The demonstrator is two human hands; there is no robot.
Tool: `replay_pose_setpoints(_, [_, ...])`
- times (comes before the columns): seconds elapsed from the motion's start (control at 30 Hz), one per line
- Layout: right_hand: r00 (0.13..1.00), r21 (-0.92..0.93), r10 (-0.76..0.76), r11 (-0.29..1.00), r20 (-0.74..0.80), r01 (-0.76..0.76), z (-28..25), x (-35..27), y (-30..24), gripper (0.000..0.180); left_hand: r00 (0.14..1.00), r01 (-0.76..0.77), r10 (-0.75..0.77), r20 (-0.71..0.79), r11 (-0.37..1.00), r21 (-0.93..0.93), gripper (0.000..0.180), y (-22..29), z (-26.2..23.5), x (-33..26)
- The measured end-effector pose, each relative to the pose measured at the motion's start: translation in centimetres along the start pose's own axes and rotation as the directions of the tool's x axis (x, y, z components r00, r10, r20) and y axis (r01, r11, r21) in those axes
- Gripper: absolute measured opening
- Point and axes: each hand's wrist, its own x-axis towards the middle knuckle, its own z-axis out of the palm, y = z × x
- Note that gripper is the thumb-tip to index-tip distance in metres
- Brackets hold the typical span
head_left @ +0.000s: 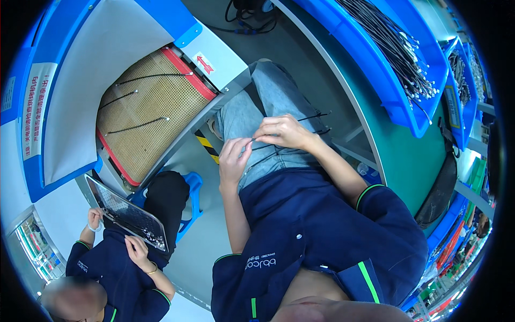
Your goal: The person sits at a workstation and repeatedly picks up thin black wires from a blue bin. They insert the wires into a mesh tray on a machine, then remove them and place them into a pile on their lap. The person occasionally reaches for more wires from the bin to continue the process.
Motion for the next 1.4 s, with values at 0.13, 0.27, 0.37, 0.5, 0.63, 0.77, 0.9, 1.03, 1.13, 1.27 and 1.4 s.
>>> replay_pose_setpoints(0.13, [0.999, 0.029, 0.040, 0.999, 0.029, -0.041, -0.4, 0.3, -0.3, 0.011, 0.999, -0.047, 0.048, -0.015, 0.998, 0.035, 0.017, 0.1, -0.1, 0.2])
replay_pose_setpoints(0.27, [0.999, 0.020, 0.012, 1.000, 0.044, -0.013, -0.3, 0.5, -0.6, 0.012, 0.998, -0.053, 0.054, -0.012, 0.997, 0.047, 0.017, 0.3, -0.7, 0.0])
replay_pose_setpoints(0.37, [0.999, 0.023, 0.031, 0.999, 0.044, -0.032, -0.4, 0.3, -0.5, 0.013, 0.995, -0.099, 0.100, -0.013, 0.993, 0.058, 0.017, 0.1, -0.5, 0.3])
replay_pose_setpoints(0.5, [0.995, 0.082, 0.084, 0.993, 0.063, -0.089, -0.6, 0.3, -0.6, 0.013, 0.996, -0.081, 0.082, -0.020, 0.996, 0.044, 0.018, -0.2, -0.4, 0.4])
replay_pose_setpoints(0.63, [0.979, 0.137, 0.156, 0.975, 0.130, -0.173, -1.0, 0.4, -0.6, 0.012, 0.998, -0.039, 0.041, -0.038, 0.999, 0.038, 0.019, -0.1, -0.5, 0.1])
replay_pose_setpoints(0.77, [0.996, 0.102, 0.058, 0.993, 0.073, -0.066, -0.7, 0.4, -0.4, 0.011, 0.997, -0.049, 0.051, -0.055, 0.998, 0.034, 0.018, 0.0, -0.2, 0.3])
replay_pose_setpoints(0.9, [0.998, 0.078, 0.048, 0.996, 0.051, -0.052, -0.6, 0.4, -0.3, 0.012, 0.999, -0.037, 0.039, -0.023, 0.998, 0.055, 0.017, -0.4, -0.2, 0.4])
replay_pose_setpoints(1.03, [0.993, -0.074, 0.052, 0.996, 0.104, -0.044, -1.8, 0.5, 0.0, 0.015, 1.000, 0.026, -0.024, -0.020, 0.995, 0.097, 0.015, -0.9, -1.2, 0.1])
replay_pose_setpoints(1.13, [0.992, -0.106, 0.087, 0.991, 0.089, -0.078, -3.1, 0.0, 0.7, 0.014, 0.996, 0.092, -0.090, -0.024, 0.993, 0.079, 0.014, -1.7, -1.4, -0.5])
replay_pose_setpoints(1.27, [0.993, -0.059, 0.104, 0.993, 0.048, -0.101, -3.2, 0.0, 0.7, 0.013, 0.989, 0.134, -0.128, -0.077, 0.989, 0.069, 0.012, -1.8, -1.1, -0.4])
replay_pose_setpoints(1.4, [0.995, -0.035, 0.099, 0.994, -0.001, -0.099, -2.9, 0.2, 0.5, 0.013, 0.964, 0.240, -0.242, -0.112, 0.970, -0.026, 0.017, -1.9, -1.1, -0.3])
